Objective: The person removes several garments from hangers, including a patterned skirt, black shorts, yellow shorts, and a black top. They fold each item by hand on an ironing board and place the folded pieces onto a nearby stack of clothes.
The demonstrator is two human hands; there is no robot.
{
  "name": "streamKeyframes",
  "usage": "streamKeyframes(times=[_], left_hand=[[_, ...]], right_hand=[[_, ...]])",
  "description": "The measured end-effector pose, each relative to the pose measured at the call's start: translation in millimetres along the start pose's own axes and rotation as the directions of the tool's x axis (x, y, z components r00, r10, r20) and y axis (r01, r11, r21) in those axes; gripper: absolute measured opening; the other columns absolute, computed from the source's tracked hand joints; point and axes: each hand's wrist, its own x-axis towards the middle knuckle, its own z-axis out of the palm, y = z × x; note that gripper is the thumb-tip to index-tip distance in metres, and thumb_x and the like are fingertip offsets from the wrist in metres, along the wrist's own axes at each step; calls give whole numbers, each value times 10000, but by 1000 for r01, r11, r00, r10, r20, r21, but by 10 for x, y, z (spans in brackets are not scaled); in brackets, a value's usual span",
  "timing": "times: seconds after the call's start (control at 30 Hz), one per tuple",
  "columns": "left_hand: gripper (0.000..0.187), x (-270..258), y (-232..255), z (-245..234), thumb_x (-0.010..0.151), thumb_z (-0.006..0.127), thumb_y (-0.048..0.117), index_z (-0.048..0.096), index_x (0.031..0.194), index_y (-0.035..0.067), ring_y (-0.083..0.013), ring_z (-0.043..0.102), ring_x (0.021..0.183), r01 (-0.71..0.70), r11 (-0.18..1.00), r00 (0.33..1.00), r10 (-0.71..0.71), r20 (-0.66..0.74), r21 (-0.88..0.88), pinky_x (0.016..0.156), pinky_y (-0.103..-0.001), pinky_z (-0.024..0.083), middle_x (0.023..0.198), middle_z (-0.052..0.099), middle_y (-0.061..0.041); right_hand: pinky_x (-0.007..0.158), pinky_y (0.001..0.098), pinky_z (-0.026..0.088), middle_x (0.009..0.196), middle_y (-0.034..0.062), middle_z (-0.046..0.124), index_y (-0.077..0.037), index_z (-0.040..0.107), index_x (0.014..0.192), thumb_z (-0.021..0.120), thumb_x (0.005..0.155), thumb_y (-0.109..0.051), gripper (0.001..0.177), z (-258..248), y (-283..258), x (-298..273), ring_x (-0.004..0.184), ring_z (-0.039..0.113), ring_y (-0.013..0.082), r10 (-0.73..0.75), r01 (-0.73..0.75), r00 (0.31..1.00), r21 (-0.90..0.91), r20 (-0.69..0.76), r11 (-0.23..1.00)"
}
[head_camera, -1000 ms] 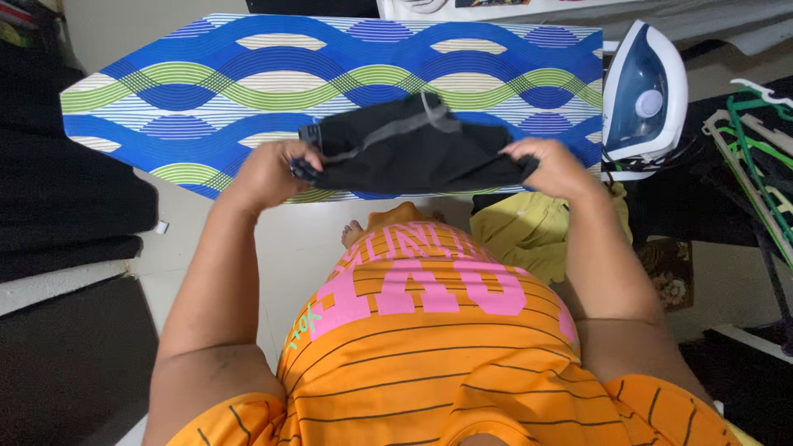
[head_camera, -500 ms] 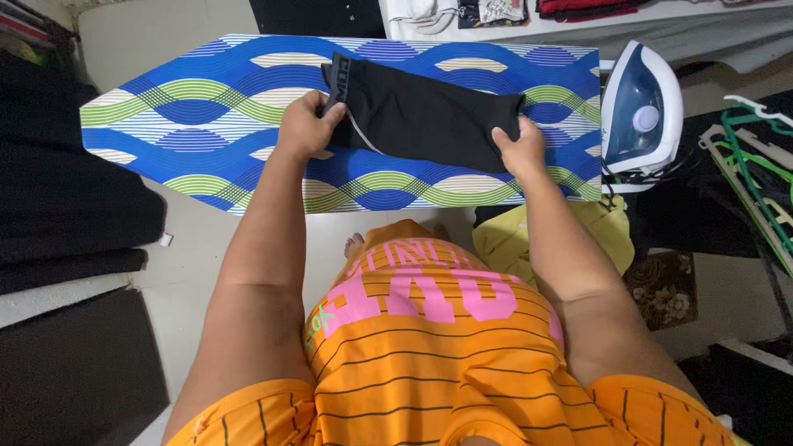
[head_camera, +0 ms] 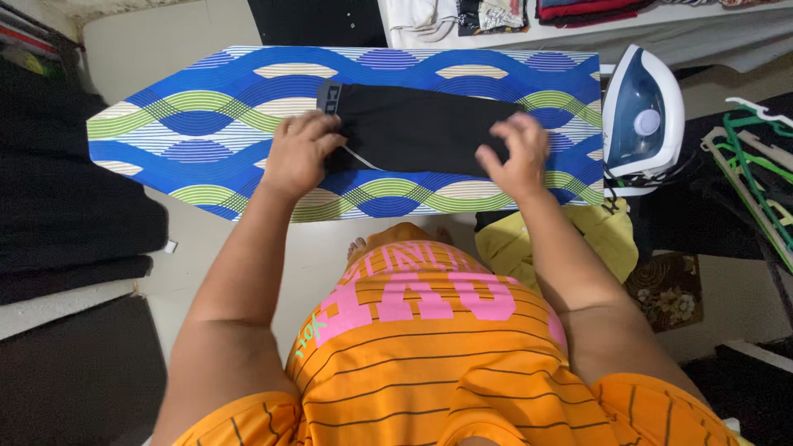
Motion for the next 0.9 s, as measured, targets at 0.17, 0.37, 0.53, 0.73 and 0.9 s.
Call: streamKeyframes(times=[0.17, 0.37, 0.53, 0.73, 0.9], left_hand=[[619, -19, -236, 126, 799, 650, 20, 667, 1377, 241, -265, 486, 1356, 40, 995, 981, -22, 193, -90, 1077, -520, 357, 1440, 602, -5], [480, 49, -147, 141, 720, 740, 92, 727, 1178, 233, -305, 513, 1333, 94, 994, 993, -89, 83, -63, 1108, -541, 311, 1320, 658, 4], [315, 94, -207, 124, 820, 741, 107, 693, 1131, 103, -262, 667, 957, 354, 731, 935, -277, 220, -583, 954, -437, 452, 980, 724, -67], [138, 52, -531, 251, 1058, 652, 152, 677, 1086, 20, -111, 529, 764, 601, 236, 773, -415, 480, -764, 664, -275, 453, 891, 621, 0], [252, 156, -341, 458, 953, 702, 140, 663, 1173, 24, -248, 713, 932, 603, 524, 752, -626, 208, -602, 870, -390, 551, 1008, 728, -106]], right_hand=[[1074, 538, 409, 1361, 185, 599, -85, 693, 1309, 813, 730, -175, 598, 37, 1, -251, 1295, 526, 408, -128, 137, 982, -57, 141, 989], [963, 397, 512, 1161, 125, 696, -144, 750, 1240, 678, 805, -26, 457, 37, 172, -166, 1078, 641, 305, 106, -108, 989, 11, 103, 994], [661, 214, 481, 953, 2, 666, -140, 739, 1201, 717, 919, -29, 304, -473, 419, 19, 780, 574, 59, 467, -593, 798, 356, 381, 722], [686, 175, 447, 1099, -16, 677, -34, 637, 1327, 700, 974, 5, 361, -480, 626, 125, 886, 590, 28, 357, -511, 851, 766, 386, 390], [594, 234, 476, 995, 34, 691, -51, 558, 1413, 745, 947, -147, 511, 136, 671, 38, 740, 592, 81, 624, -718, 676, 540, 393, 438]])
